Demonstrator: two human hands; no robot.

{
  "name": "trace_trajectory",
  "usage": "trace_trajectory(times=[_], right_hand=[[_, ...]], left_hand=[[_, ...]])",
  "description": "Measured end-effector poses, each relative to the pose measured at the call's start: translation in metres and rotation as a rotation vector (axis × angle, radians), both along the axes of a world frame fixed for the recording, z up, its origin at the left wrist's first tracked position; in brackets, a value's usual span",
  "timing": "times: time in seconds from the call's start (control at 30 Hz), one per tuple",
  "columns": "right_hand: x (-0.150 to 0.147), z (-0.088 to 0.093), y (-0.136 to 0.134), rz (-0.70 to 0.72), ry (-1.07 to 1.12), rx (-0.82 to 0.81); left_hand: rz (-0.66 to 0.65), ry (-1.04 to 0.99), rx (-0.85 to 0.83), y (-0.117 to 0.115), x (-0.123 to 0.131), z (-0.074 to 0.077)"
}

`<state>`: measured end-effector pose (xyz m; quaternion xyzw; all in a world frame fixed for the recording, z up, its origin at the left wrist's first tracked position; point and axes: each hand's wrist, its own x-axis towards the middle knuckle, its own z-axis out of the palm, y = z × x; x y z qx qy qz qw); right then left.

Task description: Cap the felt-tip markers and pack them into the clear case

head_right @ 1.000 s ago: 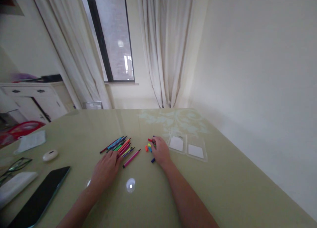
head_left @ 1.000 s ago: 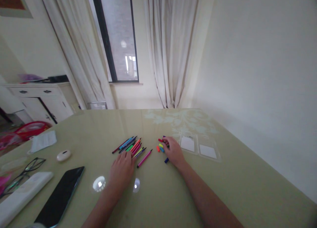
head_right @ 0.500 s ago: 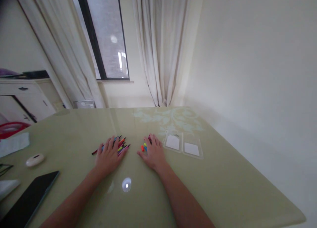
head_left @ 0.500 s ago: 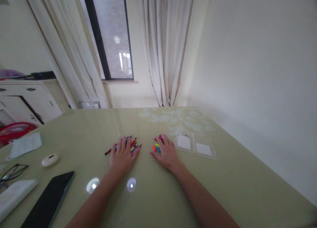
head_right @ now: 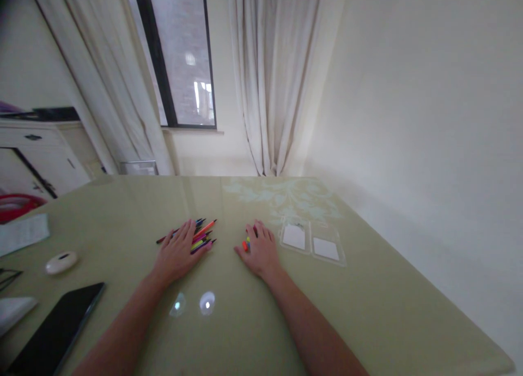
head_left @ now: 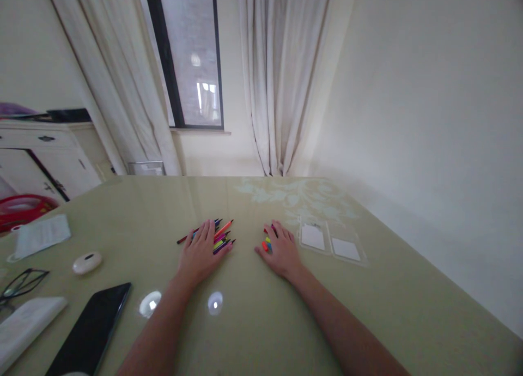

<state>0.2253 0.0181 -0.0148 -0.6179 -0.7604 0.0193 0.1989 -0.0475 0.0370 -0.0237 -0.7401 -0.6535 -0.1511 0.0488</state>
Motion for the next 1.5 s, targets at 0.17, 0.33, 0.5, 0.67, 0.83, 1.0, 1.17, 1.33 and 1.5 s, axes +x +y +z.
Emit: trace_trajectory(times=[0.17,0.33,0.5,0.67,0.83,1.0,1.17,1.33,1.5], right_hand=[[-0.002,0.0,0.015,-0.03,-0.036,-0.043],[-0.004,0.0,0.022,-0.012,-0.009,-0.053],[-0.004,-0.001,0.02,-0.022,0.008,-0.008],[-0.003,-0.002,0.022,-0.009,0.024,-0.005],[-0.001,0.0,0.021,0.136,0.061,0.042],[-0.002,0.003,0.015,0.223,0.067,0.069],[-0.005,0.005,0.015,0.178,0.038,0.018],[-0.004,0.005,0.019,0.151,0.131,0.033],[0.001,0.007,0.018,-0.015,0.225,0.13]], left_hand=[[0.467,-0.298,0.108,-0.003,-0.001,0.0],[0.397,-0.616,0.112,0.01,-0.006,-0.001],[0.287,-0.723,0.131,0.024,0.002,-0.002],[0.259,-0.781,0.221,0.027,0.004,0.002],[0.088,-0.509,0.287,0.001,0.027,0.011],[-0.187,-0.183,0.215,-0.035,0.073,-0.001],[-0.352,-0.22,0.161,-0.038,0.086,-0.009],[-0.435,-0.303,0.127,-0.034,0.082,-0.009],[-0.473,-0.369,0.102,-0.036,0.076,-0.01]])
